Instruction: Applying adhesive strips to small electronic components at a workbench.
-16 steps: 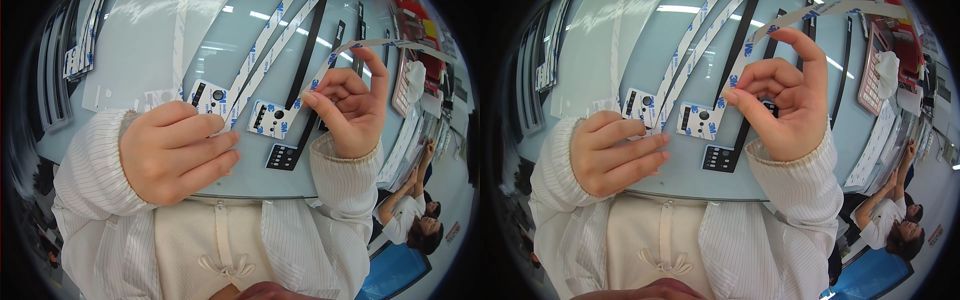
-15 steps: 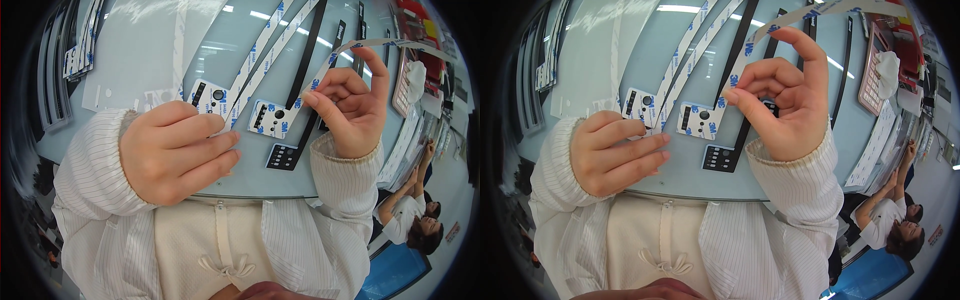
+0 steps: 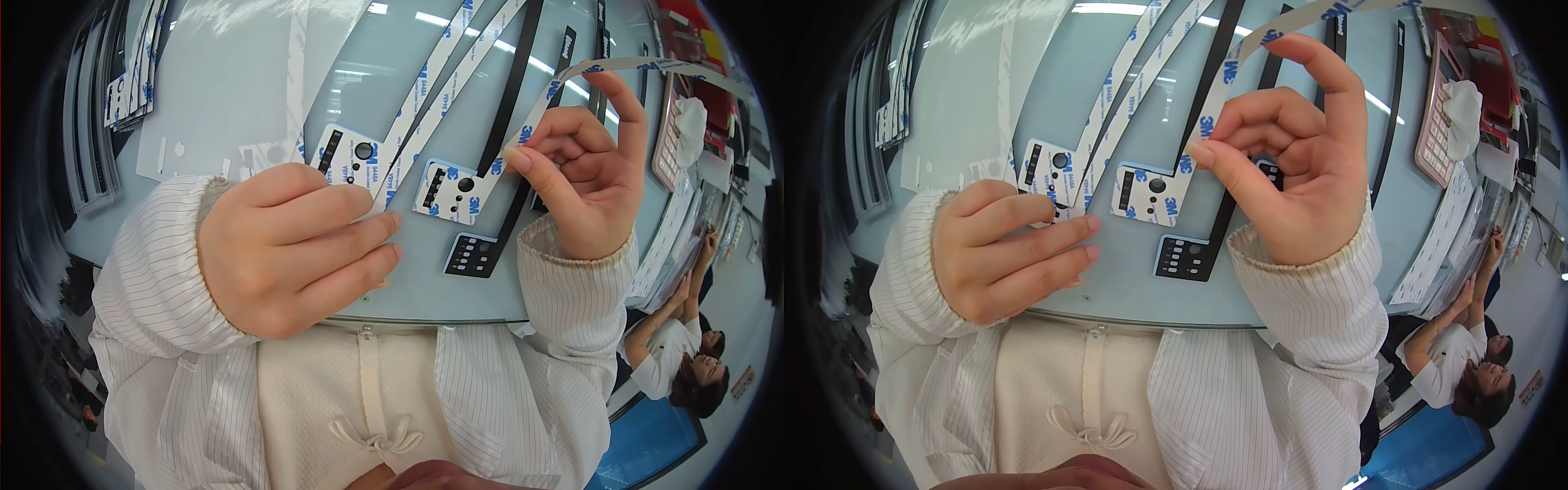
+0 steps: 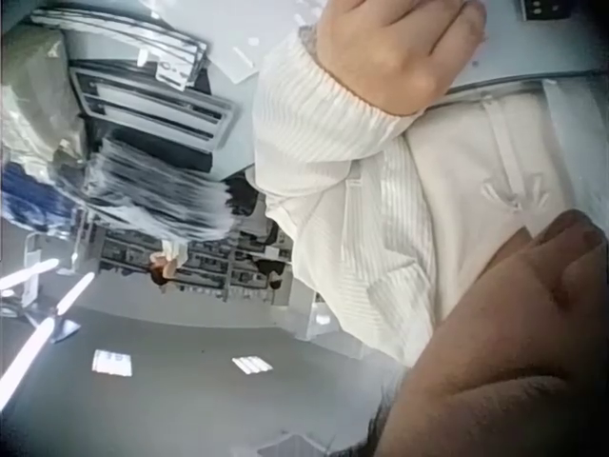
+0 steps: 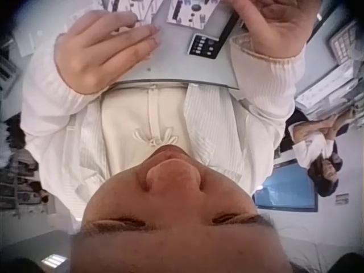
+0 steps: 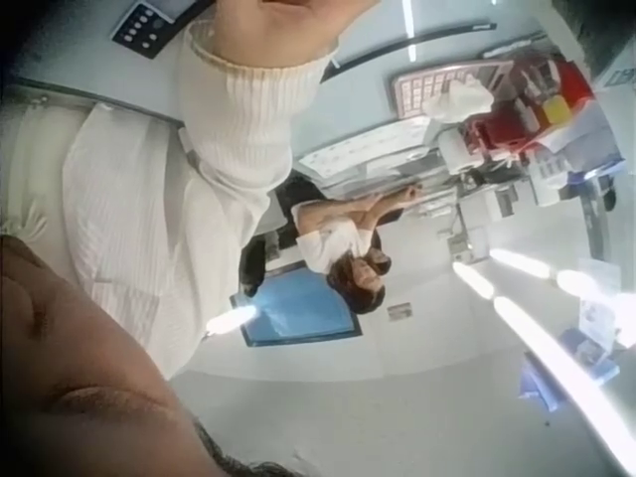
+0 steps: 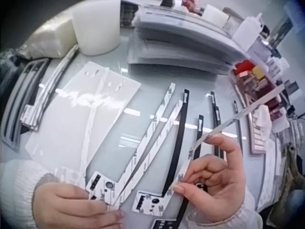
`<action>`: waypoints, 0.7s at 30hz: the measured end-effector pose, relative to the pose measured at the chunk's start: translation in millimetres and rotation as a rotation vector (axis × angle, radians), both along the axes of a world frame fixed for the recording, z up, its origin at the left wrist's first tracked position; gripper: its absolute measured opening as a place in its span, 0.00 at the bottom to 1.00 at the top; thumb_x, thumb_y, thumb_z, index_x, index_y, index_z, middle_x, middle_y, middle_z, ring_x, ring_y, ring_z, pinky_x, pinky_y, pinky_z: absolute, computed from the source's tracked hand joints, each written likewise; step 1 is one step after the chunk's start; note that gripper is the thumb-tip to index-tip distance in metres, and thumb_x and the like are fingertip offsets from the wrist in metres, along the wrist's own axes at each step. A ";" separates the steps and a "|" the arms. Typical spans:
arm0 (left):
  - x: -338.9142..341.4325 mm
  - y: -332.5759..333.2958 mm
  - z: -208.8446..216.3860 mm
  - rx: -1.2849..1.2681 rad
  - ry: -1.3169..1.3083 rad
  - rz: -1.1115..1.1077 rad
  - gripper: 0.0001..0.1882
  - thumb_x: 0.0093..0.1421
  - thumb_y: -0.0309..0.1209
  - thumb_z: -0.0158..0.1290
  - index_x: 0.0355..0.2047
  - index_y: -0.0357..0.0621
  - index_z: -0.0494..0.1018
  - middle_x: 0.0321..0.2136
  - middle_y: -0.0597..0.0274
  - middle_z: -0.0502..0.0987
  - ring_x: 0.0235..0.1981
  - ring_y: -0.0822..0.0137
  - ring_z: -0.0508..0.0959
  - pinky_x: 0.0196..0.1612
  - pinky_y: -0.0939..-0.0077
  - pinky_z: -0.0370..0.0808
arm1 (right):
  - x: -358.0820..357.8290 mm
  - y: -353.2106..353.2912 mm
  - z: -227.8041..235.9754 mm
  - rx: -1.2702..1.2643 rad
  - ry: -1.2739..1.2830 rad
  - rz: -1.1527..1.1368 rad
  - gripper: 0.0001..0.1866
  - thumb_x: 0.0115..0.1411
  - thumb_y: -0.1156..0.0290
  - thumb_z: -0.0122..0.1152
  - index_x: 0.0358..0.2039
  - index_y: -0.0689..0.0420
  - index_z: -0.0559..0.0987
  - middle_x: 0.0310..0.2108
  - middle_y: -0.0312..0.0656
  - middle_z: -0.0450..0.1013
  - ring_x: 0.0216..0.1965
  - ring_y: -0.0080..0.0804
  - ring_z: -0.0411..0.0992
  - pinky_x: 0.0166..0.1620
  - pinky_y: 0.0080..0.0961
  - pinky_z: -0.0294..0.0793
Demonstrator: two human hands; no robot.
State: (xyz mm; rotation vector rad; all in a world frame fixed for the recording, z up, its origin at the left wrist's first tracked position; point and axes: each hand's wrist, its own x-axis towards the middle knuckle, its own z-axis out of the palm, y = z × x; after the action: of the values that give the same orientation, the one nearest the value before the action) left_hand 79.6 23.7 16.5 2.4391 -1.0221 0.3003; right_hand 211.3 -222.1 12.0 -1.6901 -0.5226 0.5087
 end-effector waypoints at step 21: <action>0.6 0.1 -1.4 0.004 -0.019 -0.006 0.12 0.52 0.32 0.63 0.35 0.39 0.80 0.36 0.54 0.83 0.33 0.64 0.76 0.32 0.75 0.69 | 0.7 0.3 -1.5 -0.009 -0.029 0.011 0.43 0.52 0.90 0.66 0.65 0.61 0.55 0.35 0.46 0.75 0.35 0.31 0.80 0.44 0.24 0.81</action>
State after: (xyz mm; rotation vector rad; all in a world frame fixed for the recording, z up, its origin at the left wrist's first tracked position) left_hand 80.2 23.8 15.1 2.4411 -1.0392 0.3201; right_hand 212.0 -221.8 10.5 -1.7063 -0.5513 0.4960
